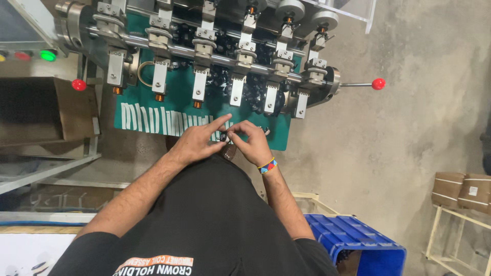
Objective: The person sits at a bobbin coil winding machine, places small bobbins and white paper strips onto the green work board, and loads bobbins into the machine's holders. They pull the machine's red-handled lever to operate the winder and handle wound coils, setting finished pieces aside on the board.
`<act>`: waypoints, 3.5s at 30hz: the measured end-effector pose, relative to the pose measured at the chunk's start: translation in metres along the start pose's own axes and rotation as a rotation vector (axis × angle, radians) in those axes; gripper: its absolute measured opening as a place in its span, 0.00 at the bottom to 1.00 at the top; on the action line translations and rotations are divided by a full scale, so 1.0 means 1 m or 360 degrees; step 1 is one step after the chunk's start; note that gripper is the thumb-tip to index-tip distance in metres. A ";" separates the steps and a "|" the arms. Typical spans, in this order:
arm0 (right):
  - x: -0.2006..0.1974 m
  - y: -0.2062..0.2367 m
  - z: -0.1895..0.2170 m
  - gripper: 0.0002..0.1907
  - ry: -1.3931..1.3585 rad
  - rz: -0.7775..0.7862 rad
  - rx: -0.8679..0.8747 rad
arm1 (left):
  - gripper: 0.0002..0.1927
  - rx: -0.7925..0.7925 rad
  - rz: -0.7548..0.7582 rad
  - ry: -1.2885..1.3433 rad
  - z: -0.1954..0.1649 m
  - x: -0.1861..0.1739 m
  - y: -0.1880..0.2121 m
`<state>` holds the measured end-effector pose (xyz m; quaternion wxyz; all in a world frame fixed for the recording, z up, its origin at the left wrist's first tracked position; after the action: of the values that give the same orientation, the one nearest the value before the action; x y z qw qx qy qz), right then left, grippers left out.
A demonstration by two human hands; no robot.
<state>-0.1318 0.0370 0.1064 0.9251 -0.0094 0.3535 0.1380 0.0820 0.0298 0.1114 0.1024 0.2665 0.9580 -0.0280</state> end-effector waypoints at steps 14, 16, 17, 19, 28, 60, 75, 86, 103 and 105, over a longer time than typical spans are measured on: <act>0.049 -0.006 0.061 0.14 0.0509 0.0030 -0.0207 | 0.35 -0.0550 -0.0313 0.0656 0.108 -0.006 0.027; 0.053 -0.009 0.050 0.19 0.0404 0.0276 -0.0155 | 0.33 -0.0719 -0.0242 0.0871 0.125 -0.002 0.032; 0.057 -0.009 0.044 0.17 0.0421 0.0290 -0.0104 | 0.33 -0.0880 -0.0204 0.0975 0.131 0.001 0.033; 0.067 -0.007 0.026 0.15 0.0456 0.0318 0.0006 | 0.33 -0.1018 -0.0131 0.0971 0.132 0.002 0.032; 0.081 -0.001 -0.124 0.07 0.1217 0.0086 0.0524 | 0.31 -0.0499 -0.0901 -0.0088 0.089 -0.028 0.015; 0.085 -0.022 -0.011 0.29 -0.1580 0.1216 0.1069 | 0.14 0.0259 0.0010 0.0249 0.031 -0.061 0.031; 0.063 0.004 0.068 0.12 0.0202 0.0006 0.0338 | 0.19 -0.0362 -0.0312 0.0750 0.066 -0.062 0.001; 0.055 -0.015 0.054 0.07 -0.0314 -0.0181 0.0469 | 0.17 -0.0286 0.0338 0.0961 0.053 -0.076 0.004; 0.012 -0.011 0.024 0.09 -0.0099 0.0000 0.0333 | 0.16 -0.0172 -0.0087 0.1028 0.033 -0.032 -0.014; 0.012 0.002 0.026 0.10 -0.0347 0.0144 0.0317 | 0.16 -0.0147 -0.0269 0.1281 0.033 -0.018 -0.021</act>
<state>-0.1069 0.0453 0.1182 0.9472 0.1136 0.2630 0.1440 0.0918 -0.0007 0.0829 -0.2711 0.1717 0.9403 0.1131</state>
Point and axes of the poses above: each hand's wrist, its own y-axis away from the middle knuckle, its own x-axis out of the palm, z = x × y, the point moved 1 cm from there along -y, towards the middle knuckle, and after that the axes turned 13 degrees about y, right-handed, at the moved point
